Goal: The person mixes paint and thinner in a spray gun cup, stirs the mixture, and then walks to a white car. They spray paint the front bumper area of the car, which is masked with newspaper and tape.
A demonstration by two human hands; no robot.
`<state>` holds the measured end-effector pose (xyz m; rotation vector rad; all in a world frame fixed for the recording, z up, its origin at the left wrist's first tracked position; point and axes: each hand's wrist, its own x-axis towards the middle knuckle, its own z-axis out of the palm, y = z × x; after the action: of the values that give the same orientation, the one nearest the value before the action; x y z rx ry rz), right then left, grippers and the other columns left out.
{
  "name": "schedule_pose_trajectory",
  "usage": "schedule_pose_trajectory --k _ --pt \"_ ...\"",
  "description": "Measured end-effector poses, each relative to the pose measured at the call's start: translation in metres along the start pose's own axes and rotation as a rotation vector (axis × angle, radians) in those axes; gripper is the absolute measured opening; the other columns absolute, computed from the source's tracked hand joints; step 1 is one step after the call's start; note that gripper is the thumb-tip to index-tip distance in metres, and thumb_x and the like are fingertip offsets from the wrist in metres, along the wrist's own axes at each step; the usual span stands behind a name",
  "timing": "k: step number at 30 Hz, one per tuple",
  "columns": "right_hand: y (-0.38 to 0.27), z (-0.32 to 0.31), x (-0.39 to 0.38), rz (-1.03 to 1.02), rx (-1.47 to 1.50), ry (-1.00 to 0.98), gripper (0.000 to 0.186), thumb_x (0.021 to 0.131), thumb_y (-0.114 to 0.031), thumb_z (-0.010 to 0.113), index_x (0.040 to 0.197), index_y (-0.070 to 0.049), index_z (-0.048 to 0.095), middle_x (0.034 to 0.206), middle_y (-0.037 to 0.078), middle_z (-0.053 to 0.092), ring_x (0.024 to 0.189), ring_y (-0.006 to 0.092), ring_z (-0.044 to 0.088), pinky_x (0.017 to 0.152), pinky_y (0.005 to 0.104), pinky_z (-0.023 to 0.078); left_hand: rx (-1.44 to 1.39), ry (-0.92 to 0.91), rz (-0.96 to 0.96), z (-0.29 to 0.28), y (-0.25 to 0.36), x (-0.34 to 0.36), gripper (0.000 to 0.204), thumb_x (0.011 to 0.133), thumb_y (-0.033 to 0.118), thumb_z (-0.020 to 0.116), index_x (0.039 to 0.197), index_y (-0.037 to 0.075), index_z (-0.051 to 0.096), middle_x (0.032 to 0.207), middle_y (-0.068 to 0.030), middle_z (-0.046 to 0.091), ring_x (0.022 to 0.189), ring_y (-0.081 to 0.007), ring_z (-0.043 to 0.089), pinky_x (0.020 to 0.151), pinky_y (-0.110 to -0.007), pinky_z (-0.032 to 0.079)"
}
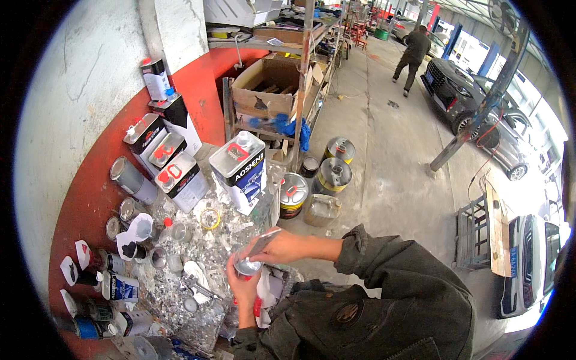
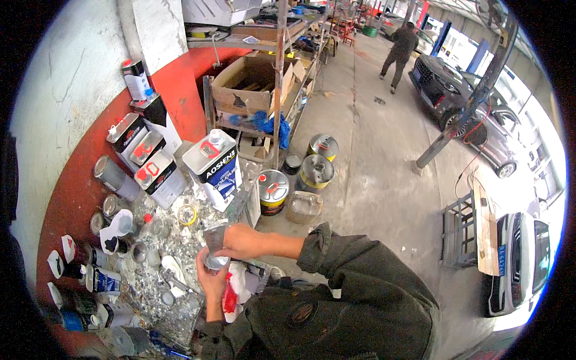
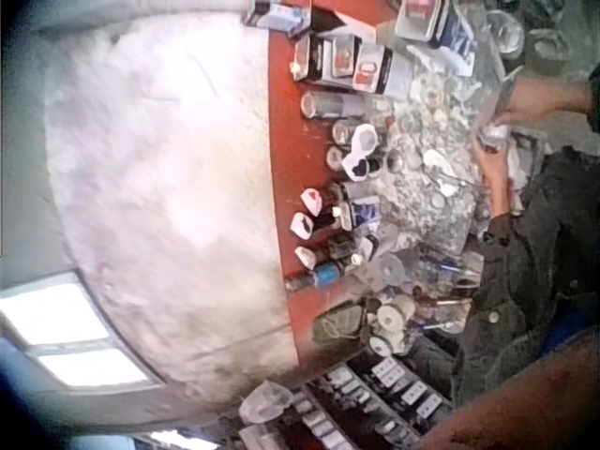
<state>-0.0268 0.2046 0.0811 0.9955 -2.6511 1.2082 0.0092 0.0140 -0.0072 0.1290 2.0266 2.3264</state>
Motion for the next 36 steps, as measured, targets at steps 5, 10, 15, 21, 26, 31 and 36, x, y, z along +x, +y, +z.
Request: schedule_pose_trajectory --k 5,10,15,21,26,31,36 --pt "-0.022 -0.019 -0.004 0.048 -0.05 -0.15 0.041 0.088 -0.037 0.062 0.072 0.002 0.062 0.07 0.02 0.06 0.067 0.0416 0.059 0.059 0.048 0.045 0.103 -0.08 -0.08 -0.009 -0.034 0.001 0.081 0.065 -0.011 0.072 0.137 0.0 0.037 0.132 -0.0124 0.045 0.119 -0.0219 0.049 0.099 -0.036 0.044" --pt "-0.015 -0.015 -0.003 -0.03 -0.096 0.115 0.047 0.093 -0.035 0.057 0.063 0.0 0.062 0.06 0.018 0.056 0.055 0.0375 0.055 0.051 0.0429 0.043 0.099 -0.054 0.076 0.003 -0.014 0.004 0.077 0.065 -0.008 0.073 0.133 0.001 0.039 0.128 -0.0137 0.048 0.118 -0.0235 0.05 0.098 -0.037 0.043" --pt "-0.013 -0.017 -0.009 0.04 -0.079 -0.029 0.049 0.088 -0.039 0.061 0.061 0.002 0.059 0.072 0.021 0.06 0.063 0.0406 0.058 0.056 0.0481 0.043 0.306 0.027 0.073 0.001 -0.02 0.006 0.079 0.063 -0.002 0.077 0.132 0.003 0.038 0.125 -0.0143 0.05 0.114 -0.0246 0.051 0.097 -0.036 0.042" --pt "-0.016 -0.004 -0.008 0.062 0.037 0.143 0.027 0.089 -0.034 0.06 0.103 -0.014 0.072 0.085 0.013 0.067 0.076 0.0331 0.063 0.065 0.0422 0.047 0.263 0.038 0.131 0.01 -0.003 0.003 0.079 0.064 0.003 0.078 0.131 0.004 0.036 0.119 -0.0117 0.051 0.11 -0.0229 0.053 0.095 -0.034 0.043" --pt "-0.024 -0.004 -0.016 0.07 -0.085 0.022 0.026 0.09 -0.031 0.06 0.106 -0.014 0.071 0.072 0.016 0.064 0.065 0.0343 0.062 0.059 0.0421 0.046 0.214 0.058 0.072 0.012 -0.011 0.003 0.072 0.061 0.002 0.078 0.124 0.002 0.045 0.118 -0.0121 0.051 0.111 -0.0257 0.053 0.096 -0.036 0.043" --pt "-0.026 0.005 -0.015 0.254 0.022 0.279 0.026 0.089 -0.024 0.064 0.11 -0.01 0.069 0.065 0.016 0.061 0.056 0.0314 0.06 0.055 0.0388 0.046 0.318 0.071 0.218 0.018 -0.006 0.006 0.069 0.06 0.003 0.079 0.121 0.003 0.047 0.116 -0.0127 0.051 0.111 -0.0285 0.052 0.098 -0.037 0.041" --pt "-0.035 -0.002 -0.013 0.387 -0.028 0.327 0.025 0.088 -0.019 0.066 0.111 -0.009 0.069 0.066 0.015 0.061 0.054 0.0234 0.059 0.054 0.0348 0.046 0.304 0.081 0.178 0.026 0.003 0.007 0.065 0.063 0.003 0.079 0.119 0.003 0.047 0.115 -0.0118 0.052 0.109 -0.025 0.053 0.095 -0.036 0.042"
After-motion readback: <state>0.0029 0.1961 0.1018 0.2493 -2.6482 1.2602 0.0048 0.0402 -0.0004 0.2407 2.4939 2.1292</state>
